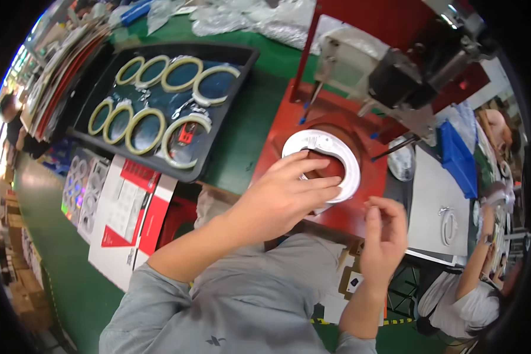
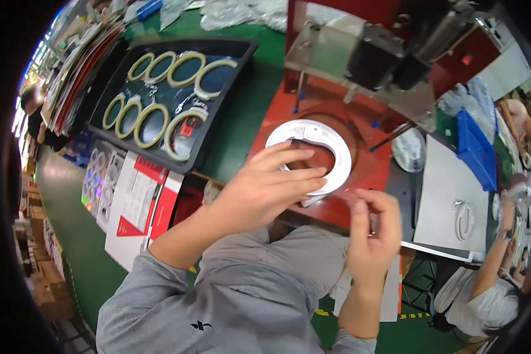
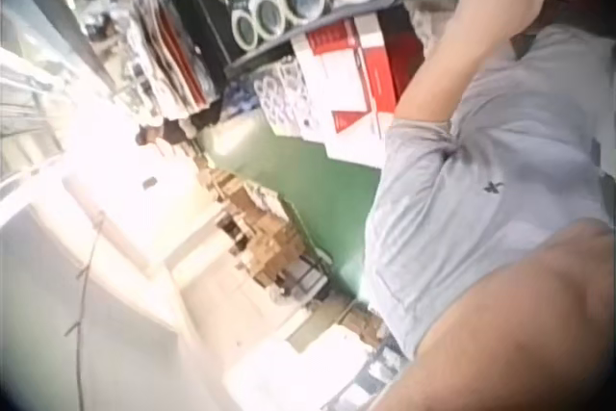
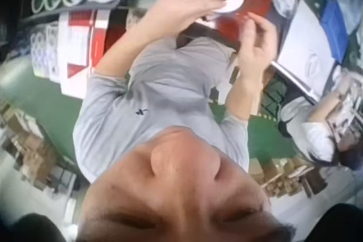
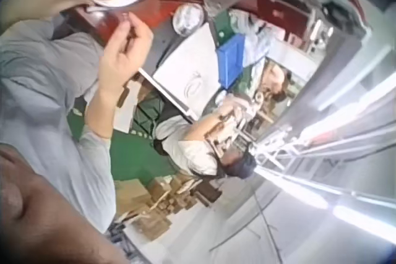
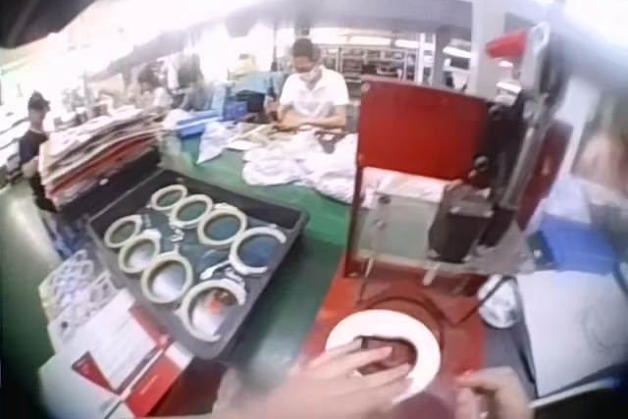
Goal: Applying adhesive to circular rings and using a mechanical press for assembly.
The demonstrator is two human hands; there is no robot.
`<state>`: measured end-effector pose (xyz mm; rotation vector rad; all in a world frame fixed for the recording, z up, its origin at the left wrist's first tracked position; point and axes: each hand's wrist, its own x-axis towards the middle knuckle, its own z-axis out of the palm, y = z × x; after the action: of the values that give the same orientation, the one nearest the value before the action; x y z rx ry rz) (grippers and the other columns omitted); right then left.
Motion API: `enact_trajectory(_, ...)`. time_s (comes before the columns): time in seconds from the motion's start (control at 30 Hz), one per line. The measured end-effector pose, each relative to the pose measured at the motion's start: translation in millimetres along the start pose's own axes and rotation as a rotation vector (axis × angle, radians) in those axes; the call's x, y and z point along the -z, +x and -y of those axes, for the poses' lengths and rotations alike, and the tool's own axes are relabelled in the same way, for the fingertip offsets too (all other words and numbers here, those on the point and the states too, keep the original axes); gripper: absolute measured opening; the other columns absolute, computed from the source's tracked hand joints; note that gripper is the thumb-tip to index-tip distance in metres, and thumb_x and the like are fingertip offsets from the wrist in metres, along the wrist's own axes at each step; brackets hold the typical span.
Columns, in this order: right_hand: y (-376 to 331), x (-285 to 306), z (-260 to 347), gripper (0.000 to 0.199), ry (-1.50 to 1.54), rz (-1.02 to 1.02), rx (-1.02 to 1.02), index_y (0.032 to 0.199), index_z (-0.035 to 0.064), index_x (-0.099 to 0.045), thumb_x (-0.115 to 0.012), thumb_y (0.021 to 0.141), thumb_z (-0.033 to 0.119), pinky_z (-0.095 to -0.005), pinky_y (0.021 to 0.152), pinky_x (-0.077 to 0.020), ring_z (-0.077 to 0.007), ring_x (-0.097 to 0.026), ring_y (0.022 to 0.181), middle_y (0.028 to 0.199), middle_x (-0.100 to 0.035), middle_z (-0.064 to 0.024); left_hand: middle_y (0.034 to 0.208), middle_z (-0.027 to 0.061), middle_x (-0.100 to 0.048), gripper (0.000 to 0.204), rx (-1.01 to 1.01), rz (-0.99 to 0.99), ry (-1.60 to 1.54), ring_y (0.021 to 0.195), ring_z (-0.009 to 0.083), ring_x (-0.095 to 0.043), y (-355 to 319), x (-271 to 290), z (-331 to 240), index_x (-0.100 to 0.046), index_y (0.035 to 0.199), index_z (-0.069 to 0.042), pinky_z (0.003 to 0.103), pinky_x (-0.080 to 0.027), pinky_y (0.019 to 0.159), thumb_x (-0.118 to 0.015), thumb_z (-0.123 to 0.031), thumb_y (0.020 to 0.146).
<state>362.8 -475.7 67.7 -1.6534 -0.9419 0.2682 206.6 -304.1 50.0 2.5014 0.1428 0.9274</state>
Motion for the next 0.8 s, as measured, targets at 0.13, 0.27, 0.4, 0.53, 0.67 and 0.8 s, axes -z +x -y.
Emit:
enact_trajectory(0.13, -10, -2, -4, 0.020, -0.270, 0.059, 0.183, 0.114, -0.0013, -0.069, -0.067, 0.094, 0.001, -0.0442, 0.103, -0.0490, -0.0341, -0.065, 0.106, 0.118, -0.066, -0.0182, 0.127, 0.0094, -0.073, 0.036, 0.087, 0.088, -0.173, 0.131, 0.0340, -0.061, 4, -23, 17, -0.071, 0.128, -0.005, 0.054, -0.038, 0.120, -0.069, -0.003, 0.091)
enact_trajectory(0.27, -2, -21, -5, 0.032, -0.411, 0.090, 0.340, 0.126, -0.0010, -0.066, -0.066, 0.096, 0.006, -0.0479, 0.111, -0.0417, -0.0382, -0.058, 0.129, 0.132, -0.065, -0.0175, 0.126, 0.0159, -0.072, 0.036, 0.044, 0.049, -0.283, 0.130, 0.0380, -0.060, 9, -27, 22, -0.069, 0.124, 0.000, 0.052, -0.039, 0.121, -0.065, 0.001, 0.089)
enact_trajectory(0.4, -4, -41, -15, 0.059, -0.646, 0.284, 0.310, 0.150, 0.0017, -0.051, -0.068, 0.096, 0.019, -0.0616, 0.123, -0.0195, -0.0416, -0.034, 0.153, 0.160, -0.046, -0.0165, 0.123, 0.0141, -0.072, 0.032, 0.034, -0.045, -0.142, 0.120, 0.0336, -0.066, 1, -2, 21, -0.070, 0.124, -0.002, 0.044, -0.053, 0.103, -0.069, -0.002, 0.092)
enact_trajectory(0.53, -27, -39, -13, 0.066, -0.734, 0.380, 0.285, 0.150, 0.0019, -0.050, -0.072, 0.093, 0.024, -0.0673, 0.123, -0.0151, -0.0426, -0.030, 0.154, 0.163, -0.041, -0.0173, 0.105, 0.0143, -0.072, 0.028, 0.239, -0.267, 0.111, 0.097, 0.0314, -0.070, -12, 68, 52, -0.072, 0.107, -0.002, 0.039, -0.056, 0.087, -0.059, 0.010, 0.085)
enact_trajectory(0.67, -44, -33, 4, 0.047, -0.569, 0.406, 0.399, 0.133, 0.0032, -0.064, -0.075, 0.089, 0.017, -0.0598, 0.117, -0.0288, -0.0386, -0.047, 0.142, 0.145, -0.058, -0.0161, 0.108, 0.0149, -0.070, 0.029, 0.493, -0.095, 0.297, 0.106, 0.0340, -0.066, -43, 121, 122, -0.071, 0.108, -0.002, 0.040, -0.054, 0.092, -0.058, 0.010, 0.085)
enact_trajectory(0.8, -59, -50, 0, 0.026, -0.247, 0.420, 0.433, 0.112, 0.0043, -0.073, -0.075, 0.086, 0.006, -0.0487, 0.101, -0.0477, -0.0341, -0.063, 0.121, 0.123, -0.068, -0.0113, 0.116, 0.0147, -0.066, 0.034, 0.380, 0.314, 0.281, 0.117, 0.0366, -0.056, -49, 115, 153, -0.067, 0.112, -0.003, 0.043, -0.049, 0.100, -0.063, 0.010, 0.080)
